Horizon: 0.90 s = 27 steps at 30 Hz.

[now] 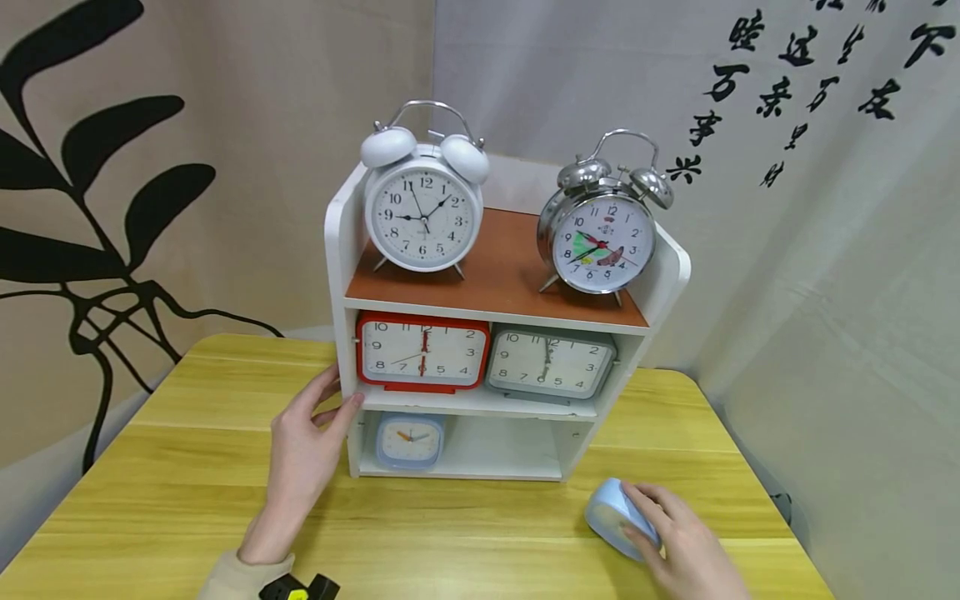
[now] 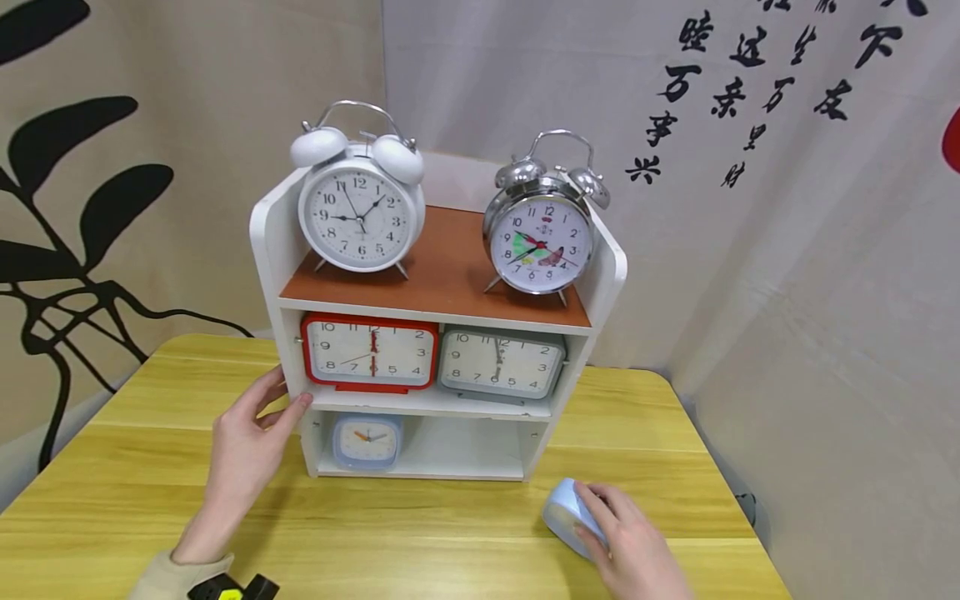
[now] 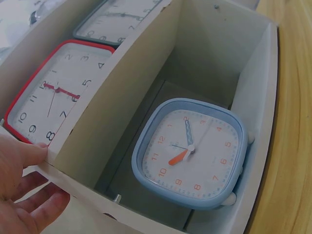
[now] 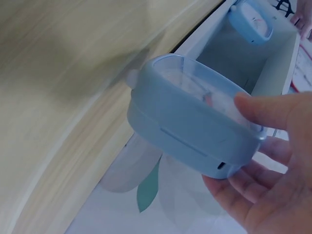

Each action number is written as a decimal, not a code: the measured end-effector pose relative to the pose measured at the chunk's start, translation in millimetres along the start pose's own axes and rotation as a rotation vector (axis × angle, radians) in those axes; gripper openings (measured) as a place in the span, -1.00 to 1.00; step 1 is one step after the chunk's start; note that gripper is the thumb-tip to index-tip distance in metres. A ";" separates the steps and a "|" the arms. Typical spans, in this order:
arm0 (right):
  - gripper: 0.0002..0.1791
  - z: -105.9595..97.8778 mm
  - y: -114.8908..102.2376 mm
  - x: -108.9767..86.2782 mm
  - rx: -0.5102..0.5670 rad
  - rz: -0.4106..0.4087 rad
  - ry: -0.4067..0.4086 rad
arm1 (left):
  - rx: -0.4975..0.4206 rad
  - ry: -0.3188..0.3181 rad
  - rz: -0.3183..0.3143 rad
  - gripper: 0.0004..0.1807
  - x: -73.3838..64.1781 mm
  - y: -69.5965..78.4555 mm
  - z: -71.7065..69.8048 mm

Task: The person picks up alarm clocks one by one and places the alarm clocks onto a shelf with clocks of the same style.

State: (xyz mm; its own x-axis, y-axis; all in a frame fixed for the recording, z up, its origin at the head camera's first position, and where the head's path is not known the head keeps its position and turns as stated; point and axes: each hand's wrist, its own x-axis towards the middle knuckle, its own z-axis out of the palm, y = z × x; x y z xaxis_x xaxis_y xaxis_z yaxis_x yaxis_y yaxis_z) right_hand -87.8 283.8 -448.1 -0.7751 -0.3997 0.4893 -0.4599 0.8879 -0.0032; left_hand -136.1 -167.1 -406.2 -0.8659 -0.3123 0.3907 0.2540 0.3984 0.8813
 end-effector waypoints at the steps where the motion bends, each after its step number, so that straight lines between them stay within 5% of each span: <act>1: -0.24 0.3 -2.2 0.8 0.003 -0.013 0.007 | 0.000 0.000 0.000 -0.47 -0.1 0.0 -0.1; 8: -0.20 3.1 -13.7 6.5 0.031 -0.106 0.050 | 0.002 0.001 0.002 -0.47 -0.3 0.1 -0.6; 13: -0.51 4.9 -17.7 11.6 0.065 -0.170 0.095 | -0.003 0.001 0.001 -0.47 -0.3 0.7 -0.9; 27: -0.36 13.2 -35.8 29.2 0.078 -0.258 0.153 | -0.004 0.002 0.004 -0.47 -0.6 1.0 -0.7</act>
State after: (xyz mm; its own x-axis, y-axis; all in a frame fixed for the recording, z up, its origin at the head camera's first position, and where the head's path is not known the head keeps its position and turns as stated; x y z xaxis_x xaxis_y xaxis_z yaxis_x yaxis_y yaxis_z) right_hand -99.7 237.3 -445.2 -0.5572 -0.5653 0.6083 -0.6692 0.7394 0.0741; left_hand -135.0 -167.1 -405.3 -0.8638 -0.3126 0.3952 0.2596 0.3961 0.8807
